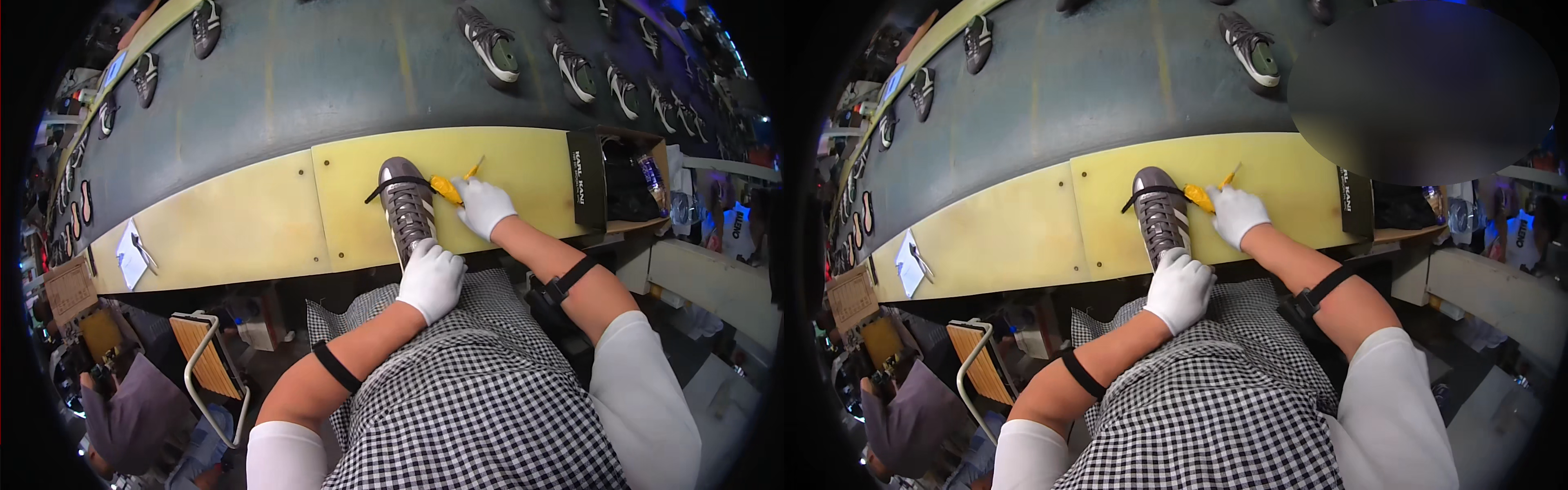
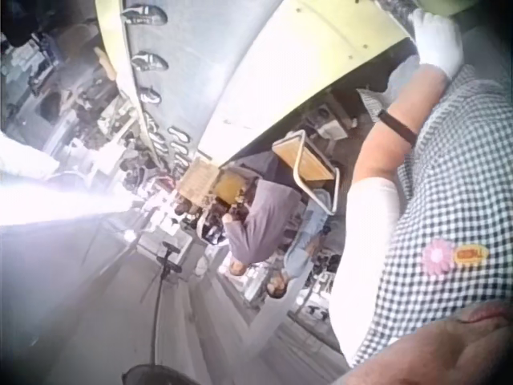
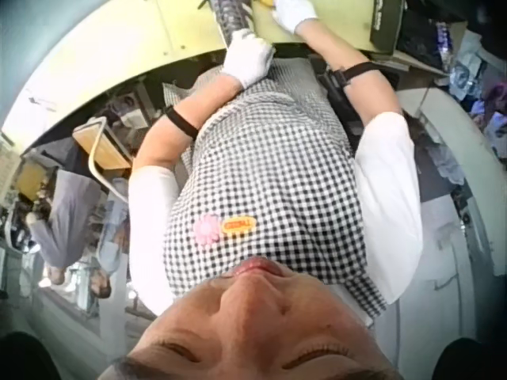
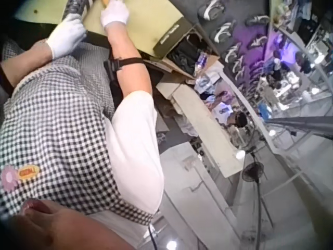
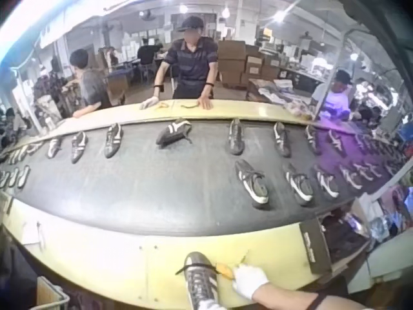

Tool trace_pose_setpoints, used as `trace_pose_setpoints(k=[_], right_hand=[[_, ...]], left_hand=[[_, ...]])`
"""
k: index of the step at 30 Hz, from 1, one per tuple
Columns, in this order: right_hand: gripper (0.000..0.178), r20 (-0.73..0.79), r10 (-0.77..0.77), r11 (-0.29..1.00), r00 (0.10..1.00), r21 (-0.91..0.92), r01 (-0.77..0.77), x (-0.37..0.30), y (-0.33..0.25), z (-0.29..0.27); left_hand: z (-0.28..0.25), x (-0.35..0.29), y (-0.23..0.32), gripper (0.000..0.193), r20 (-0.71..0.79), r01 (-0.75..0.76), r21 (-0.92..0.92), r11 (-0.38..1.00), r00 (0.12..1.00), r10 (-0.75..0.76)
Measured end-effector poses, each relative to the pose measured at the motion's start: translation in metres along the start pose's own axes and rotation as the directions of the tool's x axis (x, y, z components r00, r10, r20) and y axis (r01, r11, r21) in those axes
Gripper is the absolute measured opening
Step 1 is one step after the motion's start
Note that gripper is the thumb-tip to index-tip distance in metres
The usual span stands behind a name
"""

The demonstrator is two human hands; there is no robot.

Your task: The person is seen attaching laces and adjusting shoe components on an assembly line.

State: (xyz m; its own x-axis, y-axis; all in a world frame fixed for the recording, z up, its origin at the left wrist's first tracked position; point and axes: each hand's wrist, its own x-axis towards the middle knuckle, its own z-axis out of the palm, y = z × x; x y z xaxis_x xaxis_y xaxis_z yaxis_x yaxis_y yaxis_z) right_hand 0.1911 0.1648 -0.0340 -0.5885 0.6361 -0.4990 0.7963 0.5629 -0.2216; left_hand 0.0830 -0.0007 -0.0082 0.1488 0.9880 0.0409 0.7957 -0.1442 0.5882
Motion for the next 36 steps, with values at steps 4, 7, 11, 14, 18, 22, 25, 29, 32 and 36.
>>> trace_pose_setpoints(k=[4,7,11,14,18,22,25,29,32,36], right_hand=[[0.038,-0.220,-0.149,0.837,0.964,0.492,0.241,-0.023,0.003,0.009],[0.033,-0.041,-0.271,0.778,0.962,0.579,0.244,-0.080,-0.028,-0.029],[0.029,-0.017,-0.315,0.795,0.949,0.541,0.273,-0.090,-0.041,-0.024],[0.028,0.012,-0.305,0.794,0.952,0.556,0.247,-0.089,-0.046,-0.031],[0.030,0.070,-0.206,0.726,0.976,0.680,0.105,-0.080,-0.058,-0.046],[0.027,0.245,-0.096,0.619,0.965,0.773,-0.135,-0.071,-0.071,-0.087],[0.028,0.097,-0.275,0.760,0.957,0.631,0.154,-0.087,-0.062,-0.079],[0.024,0.070,-0.278,0.888,0.958,0.398,0.229,-0.081,-0.057,-0.071],[0.020,-0.013,-0.336,0.853,0.942,0.420,0.310,-0.081,-0.048,-0.062],[0.021,0.008,-0.386,0.827,0.923,0.447,0.342,-0.093,-0.050,-0.047]], left_hand=[[0.016,-0.007,-0.006,0.011,-0.074,-0.037,0.058,0.998,0.996,0.041],[0.014,-0.013,-0.007,0.009,-0.004,-0.065,0.091,0.994,0.998,0.066],[0.029,-0.018,-0.014,0.015,-0.141,-0.092,-0.006,0.996,0.986,0.090],[0.029,-0.021,-0.015,0.028,0.028,-0.036,0.031,0.999,0.999,0.036],[0.024,-0.016,-0.012,0.023,-0.086,-0.054,0.021,0.998,0.995,0.056],[0.020,-0.017,-0.013,0.016,0.007,-0.032,0.021,0.999,0.999,0.032],[0.021,-0.014,-0.012,0.014,-0.041,-0.014,-0.032,0.999,0.999,0.013],[0.021,-0.018,-0.012,0.011,-0.093,-0.028,-0.088,0.996,0.995,0.020],[0.025,-0.018,-0.016,0.012,-0.035,-0.042,-0.027,0.999,0.999,0.042],[0.027,-0.019,-0.017,0.016,-0.146,-0.101,-0.044,0.994,0.985,0.093]])
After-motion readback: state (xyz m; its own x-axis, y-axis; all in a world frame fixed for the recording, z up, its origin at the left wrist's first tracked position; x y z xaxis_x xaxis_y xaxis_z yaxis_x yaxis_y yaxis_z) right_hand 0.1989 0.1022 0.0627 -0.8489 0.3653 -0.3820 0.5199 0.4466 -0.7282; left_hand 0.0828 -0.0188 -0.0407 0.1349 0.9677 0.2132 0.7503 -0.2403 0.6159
